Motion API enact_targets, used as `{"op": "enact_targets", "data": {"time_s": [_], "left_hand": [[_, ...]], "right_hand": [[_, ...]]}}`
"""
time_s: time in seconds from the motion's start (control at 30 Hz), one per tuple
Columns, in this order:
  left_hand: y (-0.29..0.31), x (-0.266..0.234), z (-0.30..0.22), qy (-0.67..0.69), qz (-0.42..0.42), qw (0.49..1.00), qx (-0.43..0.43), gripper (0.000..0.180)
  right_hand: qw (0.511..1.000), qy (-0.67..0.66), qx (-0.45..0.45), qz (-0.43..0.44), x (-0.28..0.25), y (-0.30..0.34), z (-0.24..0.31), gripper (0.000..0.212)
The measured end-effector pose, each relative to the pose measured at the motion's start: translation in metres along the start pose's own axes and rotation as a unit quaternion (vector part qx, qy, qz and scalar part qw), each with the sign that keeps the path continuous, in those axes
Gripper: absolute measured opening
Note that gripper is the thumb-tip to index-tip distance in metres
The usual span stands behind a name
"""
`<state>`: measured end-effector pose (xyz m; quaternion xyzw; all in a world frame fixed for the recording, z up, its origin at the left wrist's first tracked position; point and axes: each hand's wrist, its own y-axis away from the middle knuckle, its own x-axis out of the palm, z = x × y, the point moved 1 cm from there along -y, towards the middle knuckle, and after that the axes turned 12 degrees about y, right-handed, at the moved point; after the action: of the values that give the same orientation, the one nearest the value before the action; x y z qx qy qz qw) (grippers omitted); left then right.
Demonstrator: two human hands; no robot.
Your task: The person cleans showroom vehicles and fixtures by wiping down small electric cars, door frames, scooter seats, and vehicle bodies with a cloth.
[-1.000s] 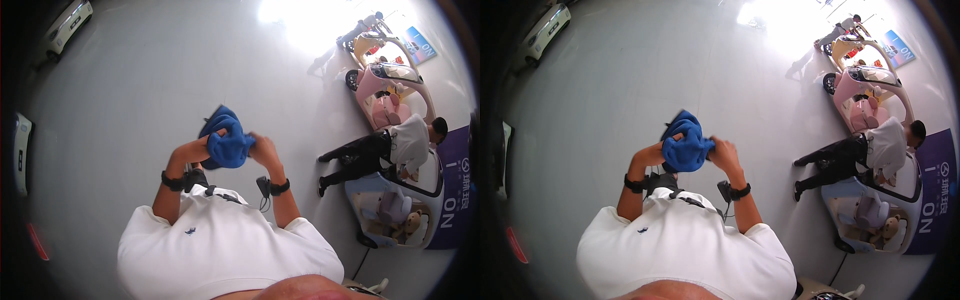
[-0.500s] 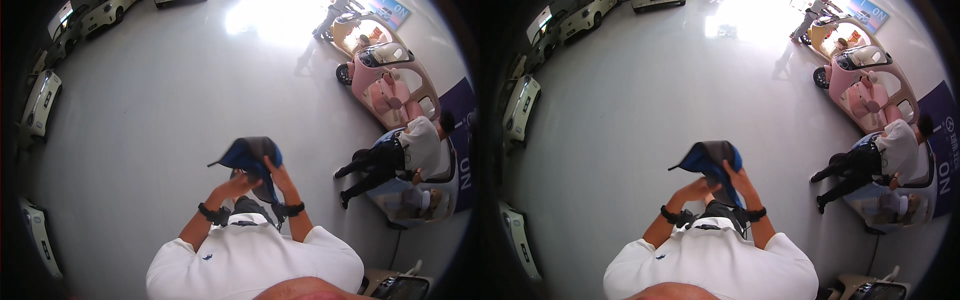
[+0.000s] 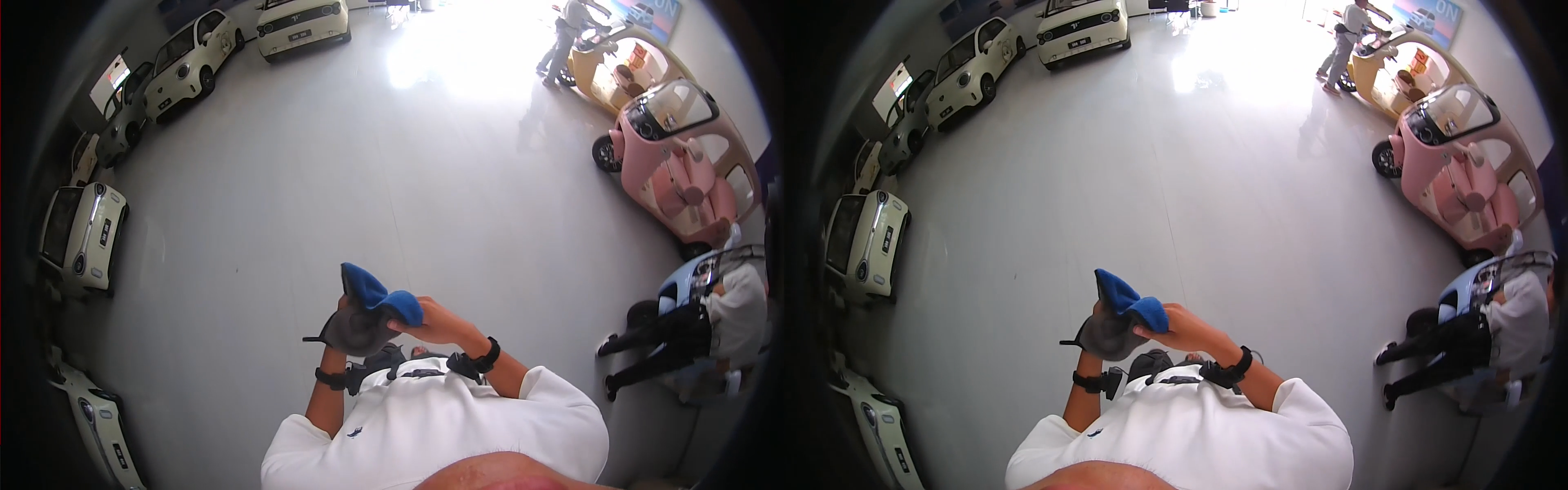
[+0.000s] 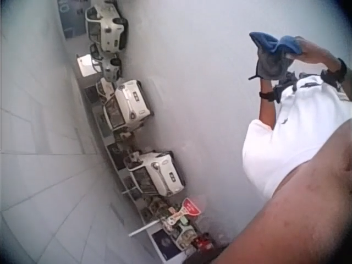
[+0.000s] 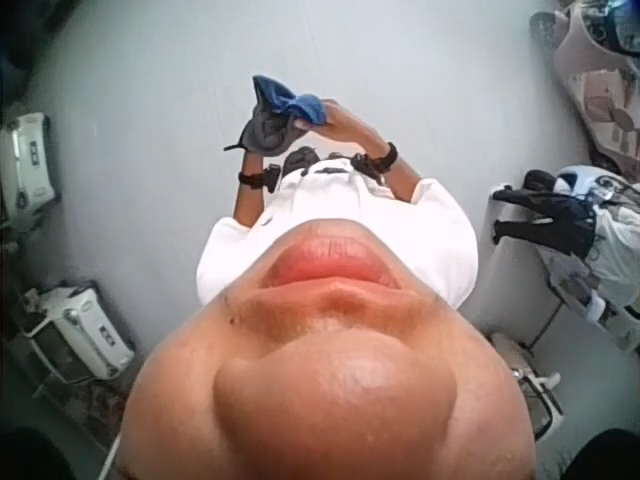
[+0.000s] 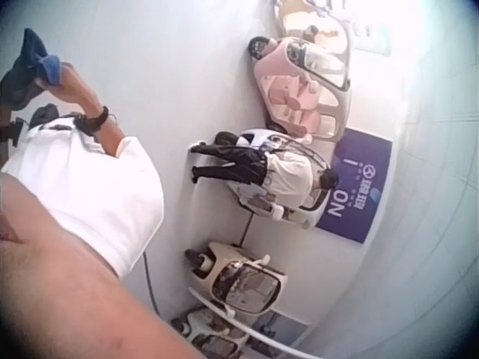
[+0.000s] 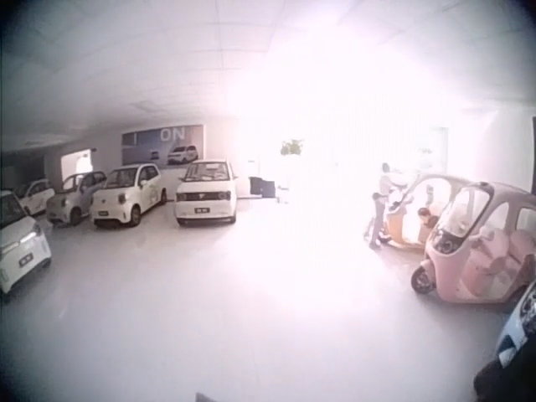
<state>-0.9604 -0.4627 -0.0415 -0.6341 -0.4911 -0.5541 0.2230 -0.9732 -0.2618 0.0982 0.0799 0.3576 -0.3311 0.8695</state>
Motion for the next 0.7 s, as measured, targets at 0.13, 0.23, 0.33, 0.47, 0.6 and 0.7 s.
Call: {"op": "enact_targets", "data": {"time_s": [0.13, 0.23, 0.33, 0.47, 0.6, 0.7], "left_hand": [[-0.036, 0.03, 0.001, -0.537, -0.025, 0.834, 0.126, 0.067], [-0.082, 0.024, -0.01, -0.595, 0.103, 0.797, -0.005, 0.053], [-0.138, -0.01, -0.047, -0.794, 0.217, 0.562, 0.084, 0.046], [-0.189, 0.061, -0.099, -0.536, 0.229, 0.813, 0.015, 0.045], [-0.235, 0.135, -0.145, -0.543, 0.395, 0.692, 0.264, 0.035], [-0.284, 0.065, -0.175, -0.236, 0.223, 0.945, 0.029, 0.023]], "right_hand": [[0.991, -0.052, -0.008, -0.124, -0.019, -0.038, -0.033, 0.031], [0.968, -0.109, 0.069, -0.216, -0.036, -0.069, -0.058, 0.028], [0.939, -0.241, 0.106, -0.22, -0.061, -0.092, -0.06, 0.028], [0.972, -0.194, -0.06, -0.118, -0.116, -0.108, -0.054, 0.04], [0.889, -0.363, 0.126, -0.249, -0.148, -0.109, -0.093, 0.04], [0.86, -0.357, 0.204, -0.302, -0.152, -0.142, -0.149, 0.037]]}}
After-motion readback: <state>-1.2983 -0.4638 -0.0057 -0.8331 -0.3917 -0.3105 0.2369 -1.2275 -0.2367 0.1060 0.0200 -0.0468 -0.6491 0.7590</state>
